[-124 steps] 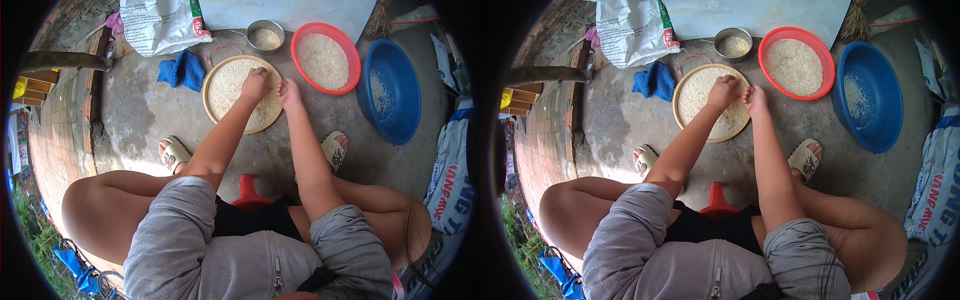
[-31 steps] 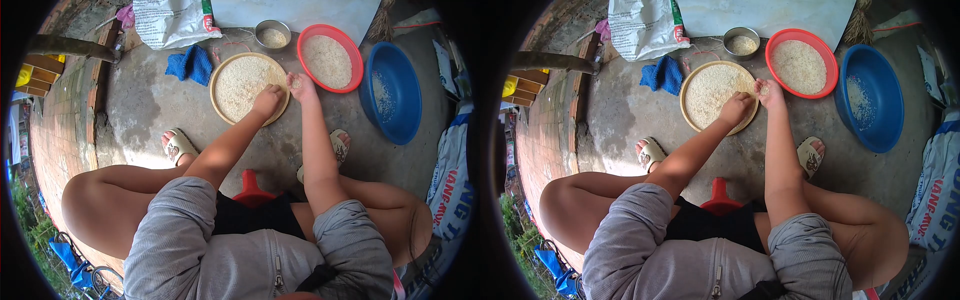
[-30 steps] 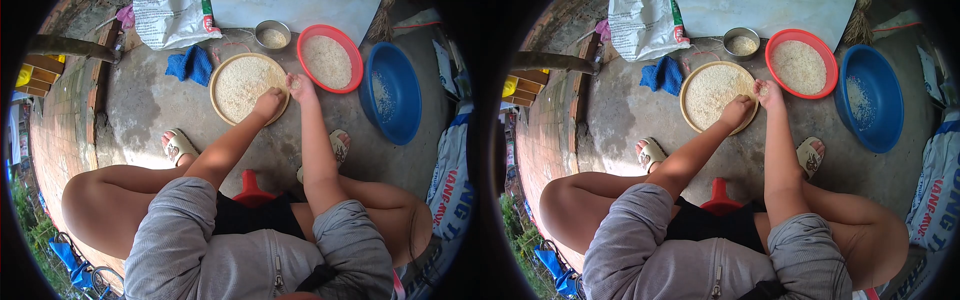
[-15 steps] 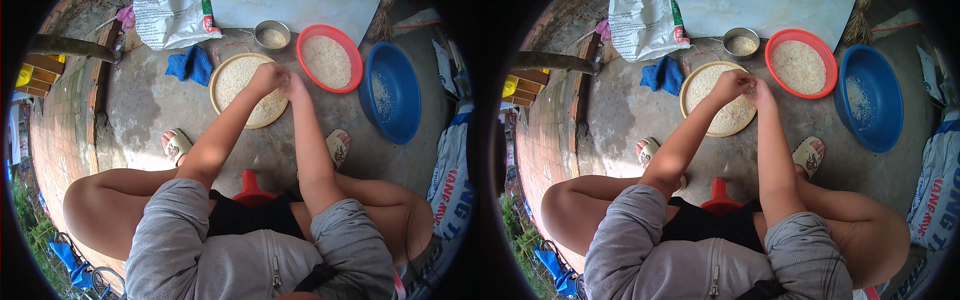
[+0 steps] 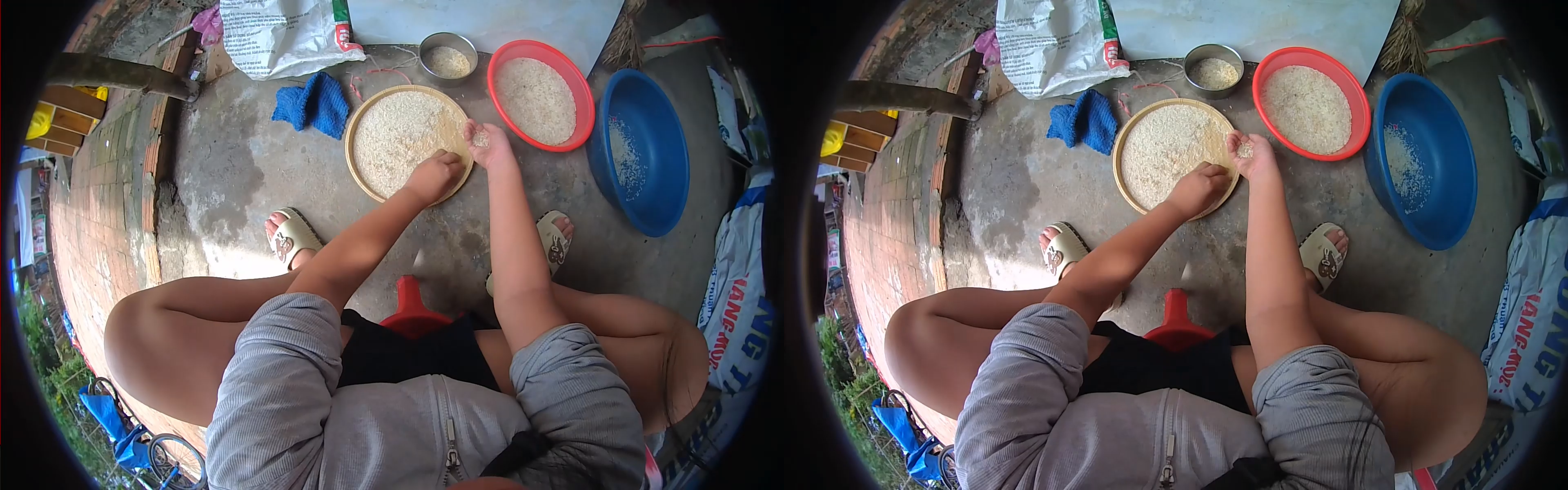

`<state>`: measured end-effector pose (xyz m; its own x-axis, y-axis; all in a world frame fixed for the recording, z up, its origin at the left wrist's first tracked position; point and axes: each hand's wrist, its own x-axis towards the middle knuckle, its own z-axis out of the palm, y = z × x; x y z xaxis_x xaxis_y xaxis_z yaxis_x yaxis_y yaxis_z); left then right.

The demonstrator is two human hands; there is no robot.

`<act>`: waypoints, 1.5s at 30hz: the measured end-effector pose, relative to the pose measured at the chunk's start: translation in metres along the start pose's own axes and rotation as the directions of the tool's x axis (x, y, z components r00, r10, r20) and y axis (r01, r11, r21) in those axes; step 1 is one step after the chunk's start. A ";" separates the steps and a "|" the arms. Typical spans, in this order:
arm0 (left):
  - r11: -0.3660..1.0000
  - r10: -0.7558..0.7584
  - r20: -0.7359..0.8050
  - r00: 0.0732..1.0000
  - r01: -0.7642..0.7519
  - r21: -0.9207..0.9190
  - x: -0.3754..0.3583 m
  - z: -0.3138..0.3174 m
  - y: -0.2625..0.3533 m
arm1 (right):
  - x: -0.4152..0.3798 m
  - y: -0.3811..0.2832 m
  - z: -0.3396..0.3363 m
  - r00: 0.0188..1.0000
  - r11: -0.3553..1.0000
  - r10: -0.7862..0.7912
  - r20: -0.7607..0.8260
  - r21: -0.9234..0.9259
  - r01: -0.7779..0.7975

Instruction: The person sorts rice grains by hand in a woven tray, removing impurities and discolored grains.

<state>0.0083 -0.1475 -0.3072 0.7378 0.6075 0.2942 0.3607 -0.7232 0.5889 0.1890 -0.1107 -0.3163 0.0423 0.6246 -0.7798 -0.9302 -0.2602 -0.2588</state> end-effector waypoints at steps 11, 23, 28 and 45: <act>0.947 -0.319 -0.230 0.919 0.301 -0.111 0.037 -0.049 -0.017 | -0.008 0.011 0.015 0.999 0.990 -0.049 0.017 -0.129 0.051; 0.912 -0.411 -0.370 0.833 0.378 -0.160 0.064 -0.078 -0.021 | 0.005 0.032 0.057 0.999 0.993 -0.032 -0.040 0.117 0.036; 0.840 -0.541 -0.415 0.732 0.498 -0.217 0.053 -0.100 -0.055 | -0.046 -0.007 0.141 0.961 0.987 -0.160 0.226 0.068 0.148; 0.910 -0.410 -0.168 0.896 0.416 -0.003 0.030 -0.040 -0.051 | 0.004 0.033 0.004 0.787 0.691 -0.614 -0.050 -0.517 0.506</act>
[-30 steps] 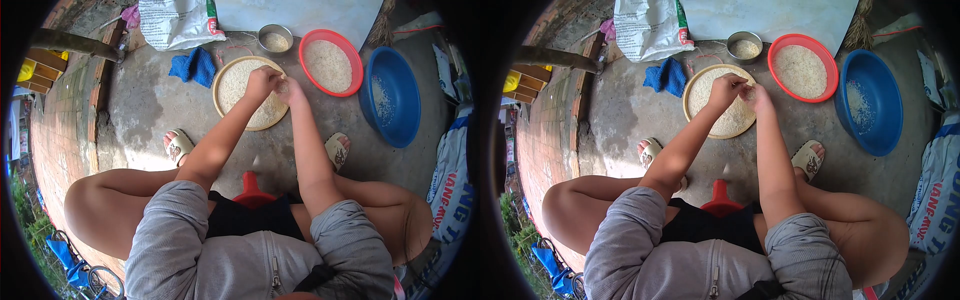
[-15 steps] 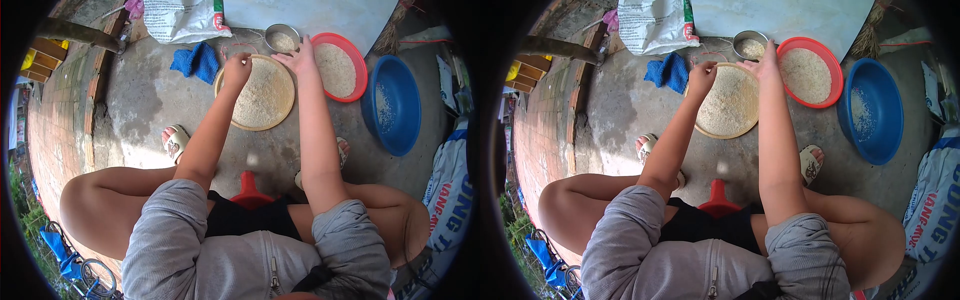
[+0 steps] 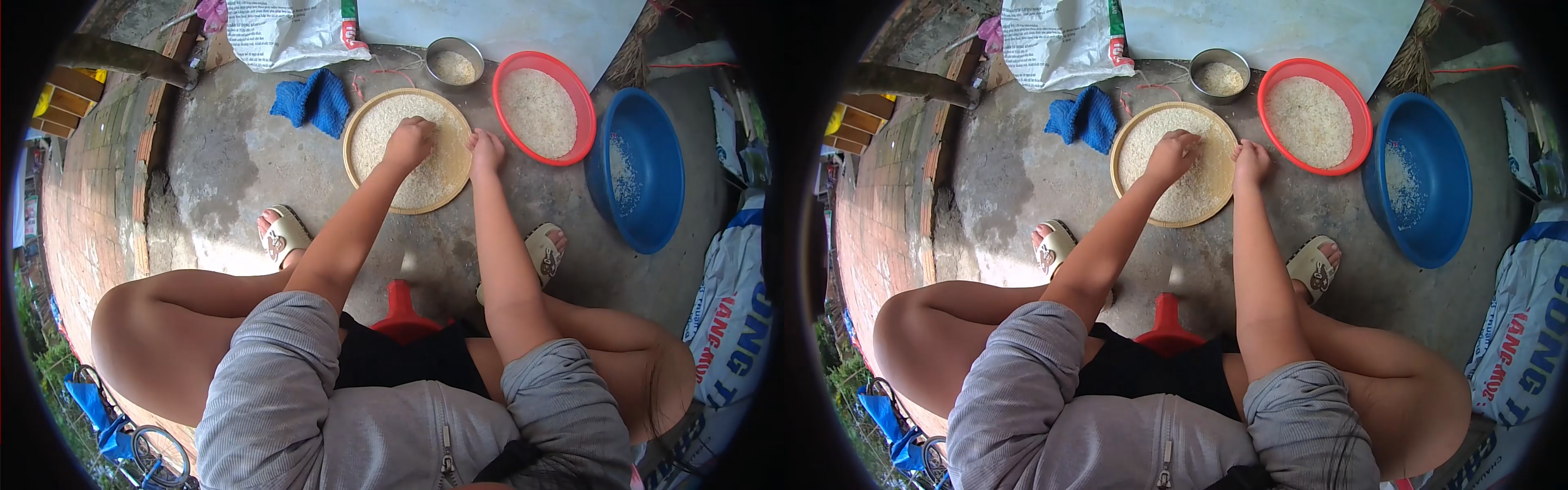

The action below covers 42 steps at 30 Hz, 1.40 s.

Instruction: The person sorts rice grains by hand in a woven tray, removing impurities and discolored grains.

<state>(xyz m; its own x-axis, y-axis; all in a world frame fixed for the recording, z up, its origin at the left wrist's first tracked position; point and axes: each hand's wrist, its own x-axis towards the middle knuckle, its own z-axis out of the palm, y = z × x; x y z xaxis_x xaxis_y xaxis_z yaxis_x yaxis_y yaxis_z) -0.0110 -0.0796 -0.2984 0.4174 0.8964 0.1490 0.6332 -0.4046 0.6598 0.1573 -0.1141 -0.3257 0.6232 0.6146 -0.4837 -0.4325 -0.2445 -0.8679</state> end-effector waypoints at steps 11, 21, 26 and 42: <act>0.991 0.110 0.129 0.985 -0.118 0.060 -0.003 0.046 0.011 | 0.003 -0.001 -0.001 0.992 0.967 0.120 -0.044 0.232 -0.107; 0.959 -0.132 -0.027 0.991 0.121 -0.258 0.000 -0.009 0.033 | -0.031 0.003 0.017 0.996 0.963 -0.010 -0.086 0.269 0.033; 0.980 0.165 0.153 0.974 -0.144 -0.136 0.017 -0.041 0.056 | -0.019 0.012 0.038 0.876 0.773 0.248 0.413 0.461 -0.436; 0.988 -0.156 0.132 0.979 0.152 0.037 0.005 -0.051 -0.017 | -0.046 -0.140 0.072 0.868 0.941 0.338 0.364 -0.127 -0.314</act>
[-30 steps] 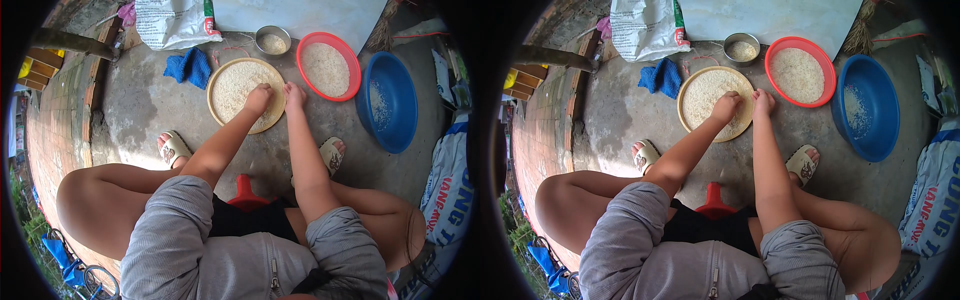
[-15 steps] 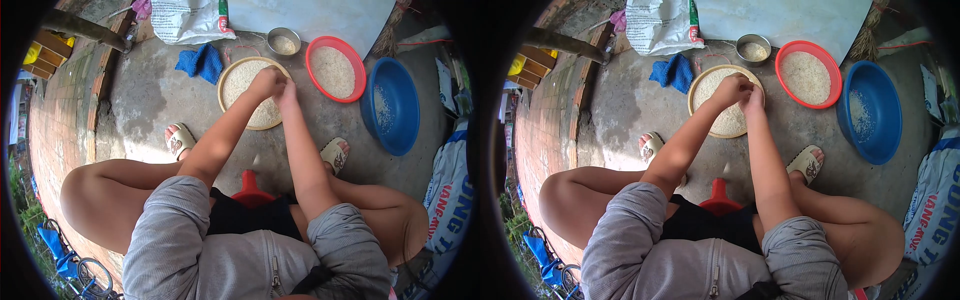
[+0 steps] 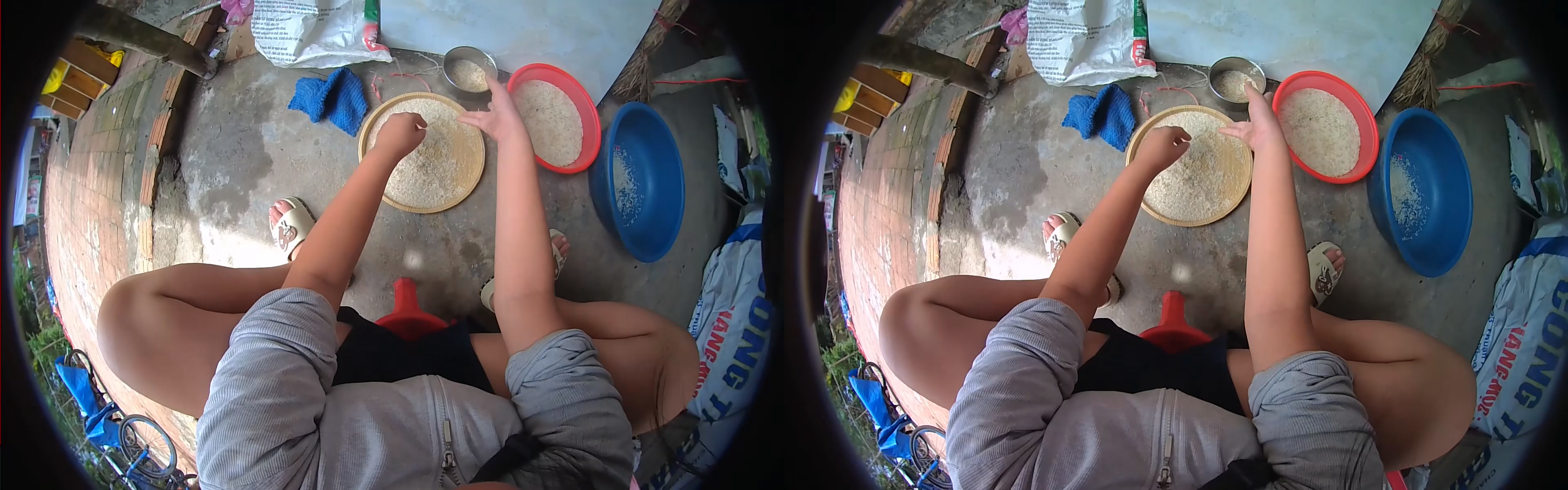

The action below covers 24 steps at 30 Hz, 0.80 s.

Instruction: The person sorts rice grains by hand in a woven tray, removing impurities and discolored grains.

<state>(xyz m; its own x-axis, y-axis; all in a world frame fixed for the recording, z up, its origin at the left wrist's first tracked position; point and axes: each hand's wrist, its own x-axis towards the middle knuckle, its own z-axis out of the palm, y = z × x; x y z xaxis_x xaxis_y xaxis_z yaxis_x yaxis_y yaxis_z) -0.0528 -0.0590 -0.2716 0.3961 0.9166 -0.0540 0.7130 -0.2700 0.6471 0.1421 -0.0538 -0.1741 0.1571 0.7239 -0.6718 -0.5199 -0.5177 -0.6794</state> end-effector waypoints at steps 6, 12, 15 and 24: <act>0.986 0.159 0.076 0.984 -0.162 0.032 -0.027 0.037 -0.005 | 0.086 0.137 -0.074 0.849 0.913 -0.385 -0.363 -0.285 0.292; 0.953 0.300 0.032 0.953 -0.301 0.035 -0.048 0.023 -0.013 | 0.115 0.147 -0.097 0.720 0.757 -0.598 -0.351 -0.543 0.364; 0.929 0.358 0.084 0.930 -0.364 0.064 -0.070 0.022 -0.005 | 0.116 0.146 -0.093 0.769 0.839 -0.488 -0.413 -0.465 0.283; 0.924 0.379 0.027 0.925 -0.380 0.054 -0.071 0.061 0.008 | 0.099 0.154 -0.082 0.744 0.736 -0.587 -0.319 -0.594 0.326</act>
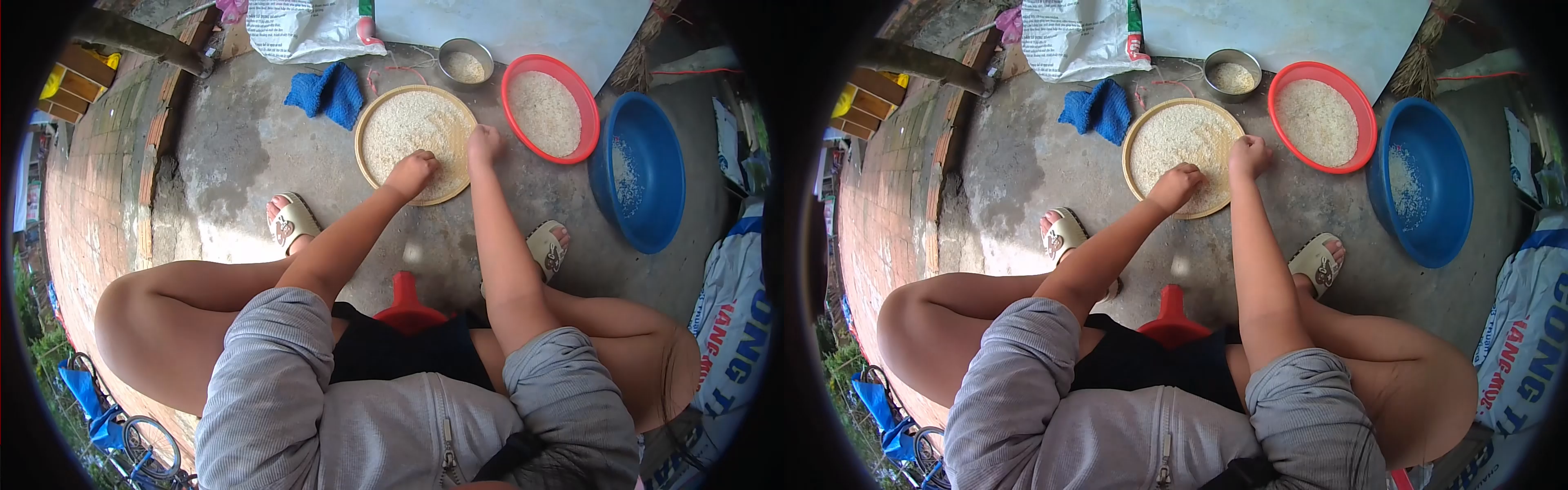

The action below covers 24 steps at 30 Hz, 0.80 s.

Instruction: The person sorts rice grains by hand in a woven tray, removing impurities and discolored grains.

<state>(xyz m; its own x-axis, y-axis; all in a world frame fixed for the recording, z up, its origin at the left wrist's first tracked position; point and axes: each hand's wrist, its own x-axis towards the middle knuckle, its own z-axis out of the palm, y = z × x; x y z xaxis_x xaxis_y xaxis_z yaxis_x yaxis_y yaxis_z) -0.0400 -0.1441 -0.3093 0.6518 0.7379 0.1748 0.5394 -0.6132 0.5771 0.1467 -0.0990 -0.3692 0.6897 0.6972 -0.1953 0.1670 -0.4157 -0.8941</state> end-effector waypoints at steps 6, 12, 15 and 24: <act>0.949 -0.128 -0.136 0.982 0.081 -0.306 0.052 -0.037 0.019 | -0.049 -0.056 -0.010 0.640 0.515 0.432 0.635 0.409 -0.753; 0.995 -0.009 -0.193 0.981 -0.011 -0.102 0.060 -0.055 0.034 | -0.031 -0.053 -0.010 0.613 0.316 0.295 0.733 0.531 -0.787; 0.992 -0.056 -0.128 0.990 0.040 -0.124 0.046 -0.042 0.032 | -0.017 -0.050 -0.023 0.627 0.270 0.317 0.712 0.566 -0.779; 0.995 0.095 0.132 0.987 -0.096 0.002 0.008 0.011 0.015 | -0.005 -0.037 -0.043 0.705 0.260 0.482 0.520 0.683 -0.682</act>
<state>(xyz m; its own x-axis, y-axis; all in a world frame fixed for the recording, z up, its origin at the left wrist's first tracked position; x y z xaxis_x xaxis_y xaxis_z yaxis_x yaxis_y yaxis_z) -0.0210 -0.1508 -0.3074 0.7648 0.6326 0.1221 0.4753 -0.6819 0.5559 0.1678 -0.1120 -0.3177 0.2002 0.5946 -0.7787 -0.9084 -0.1851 -0.3749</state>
